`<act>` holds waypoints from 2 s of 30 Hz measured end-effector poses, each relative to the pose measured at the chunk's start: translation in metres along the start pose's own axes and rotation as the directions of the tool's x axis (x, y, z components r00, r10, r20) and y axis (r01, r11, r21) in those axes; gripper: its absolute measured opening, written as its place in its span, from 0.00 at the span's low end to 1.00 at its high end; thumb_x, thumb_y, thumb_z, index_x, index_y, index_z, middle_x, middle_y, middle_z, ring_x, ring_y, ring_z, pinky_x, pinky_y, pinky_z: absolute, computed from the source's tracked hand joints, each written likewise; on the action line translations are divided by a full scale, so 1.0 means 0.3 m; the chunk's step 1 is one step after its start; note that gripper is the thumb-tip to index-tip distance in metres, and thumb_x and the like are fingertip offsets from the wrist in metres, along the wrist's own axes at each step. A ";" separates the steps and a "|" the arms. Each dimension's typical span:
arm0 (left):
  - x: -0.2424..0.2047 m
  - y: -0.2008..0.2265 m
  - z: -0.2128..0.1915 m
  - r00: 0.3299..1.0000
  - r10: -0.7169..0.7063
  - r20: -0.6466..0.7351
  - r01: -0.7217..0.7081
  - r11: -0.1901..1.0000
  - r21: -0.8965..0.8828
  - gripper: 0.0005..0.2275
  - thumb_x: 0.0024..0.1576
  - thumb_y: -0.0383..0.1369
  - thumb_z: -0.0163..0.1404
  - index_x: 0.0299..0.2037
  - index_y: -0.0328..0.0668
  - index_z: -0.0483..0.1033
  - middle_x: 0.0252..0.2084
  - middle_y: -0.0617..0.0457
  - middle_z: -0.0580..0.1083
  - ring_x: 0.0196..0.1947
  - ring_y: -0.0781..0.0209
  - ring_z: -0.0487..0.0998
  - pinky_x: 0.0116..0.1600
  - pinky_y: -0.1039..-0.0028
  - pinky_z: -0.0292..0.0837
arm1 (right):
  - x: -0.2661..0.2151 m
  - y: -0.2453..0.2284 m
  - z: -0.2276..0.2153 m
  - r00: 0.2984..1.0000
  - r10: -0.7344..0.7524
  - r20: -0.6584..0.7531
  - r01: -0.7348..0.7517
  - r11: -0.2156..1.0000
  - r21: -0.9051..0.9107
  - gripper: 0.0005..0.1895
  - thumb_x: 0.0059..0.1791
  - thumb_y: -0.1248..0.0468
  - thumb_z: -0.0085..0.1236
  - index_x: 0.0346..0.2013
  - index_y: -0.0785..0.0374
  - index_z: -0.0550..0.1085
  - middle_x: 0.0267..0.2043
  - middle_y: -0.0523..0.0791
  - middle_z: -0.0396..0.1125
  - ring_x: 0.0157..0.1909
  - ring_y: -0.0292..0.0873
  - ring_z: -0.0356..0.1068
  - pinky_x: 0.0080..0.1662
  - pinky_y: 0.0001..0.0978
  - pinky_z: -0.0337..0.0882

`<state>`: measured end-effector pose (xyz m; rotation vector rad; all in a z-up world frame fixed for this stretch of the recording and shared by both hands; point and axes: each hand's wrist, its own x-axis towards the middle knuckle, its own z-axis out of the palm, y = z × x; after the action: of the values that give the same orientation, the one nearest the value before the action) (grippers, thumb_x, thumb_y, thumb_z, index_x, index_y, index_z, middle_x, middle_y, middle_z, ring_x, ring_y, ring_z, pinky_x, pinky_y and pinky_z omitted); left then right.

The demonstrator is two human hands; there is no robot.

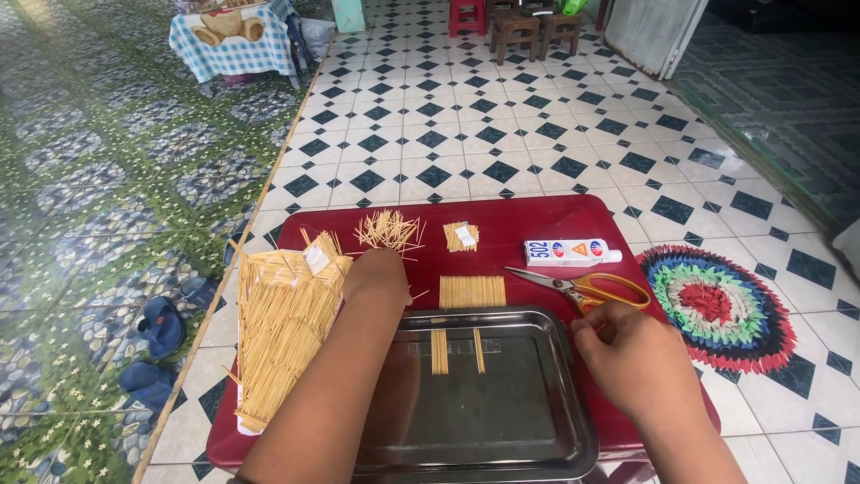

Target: The person is picking up thin wooden sticks from a pile and arranging them neatly and parallel to each other inside a metal tray on a red table.

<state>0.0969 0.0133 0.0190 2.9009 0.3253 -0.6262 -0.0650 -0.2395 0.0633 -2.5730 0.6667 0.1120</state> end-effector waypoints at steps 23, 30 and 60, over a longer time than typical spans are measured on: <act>-0.024 0.046 -0.028 0.983 0.087 0.161 -0.122 0.967 0.225 0.16 0.58 0.37 0.59 0.55 0.45 0.78 0.50 0.54 0.78 0.51 0.49 0.81 0.52 0.63 0.80 | -0.011 -0.007 0.001 1.000 -0.020 -0.008 0.021 0.998 0.059 0.11 0.52 0.52 0.57 0.40 0.52 0.82 0.34 0.45 0.82 0.40 0.48 0.80 0.46 0.43 0.79; -0.031 0.040 -0.019 0.982 0.142 0.125 -0.172 0.945 0.278 0.11 0.59 0.37 0.55 0.50 0.50 0.79 0.45 0.58 0.78 0.45 0.55 0.81 0.47 0.68 0.78 | -0.003 0.007 0.008 0.999 -0.028 -0.021 0.029 0.996 0.086 0.11 0.51 0.52 0.57 0.38 0.52 0.83 0.31 0.45 0.81 0.40 0.48 0.80 0.47 0.44 0.78; -0.514 -0.161 0.222 0.858 0.352 0.374 0.361 0.103 -0.927 0.06 0.58 0.25 0.52 0.39 0.32 0.82 0.29 0.41 0.79 0.27 0.58 0.79 0.30 0.72 0.77 | -0.136 -0.074 0.227 0.702 -0.603 0.379 0.546 0.797 0.256 0.63 0.32 0.37 0.83 0.76 0.30 0.59 0.62 0.34 0.69 0.65 0.37 0.74 0.63 0.38 0.70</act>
<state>-0.0778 0.0195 0.0189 1.2399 0.4353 -0.7275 -0.0877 -0.1726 0.0207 -2.3792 -0.3131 0.4181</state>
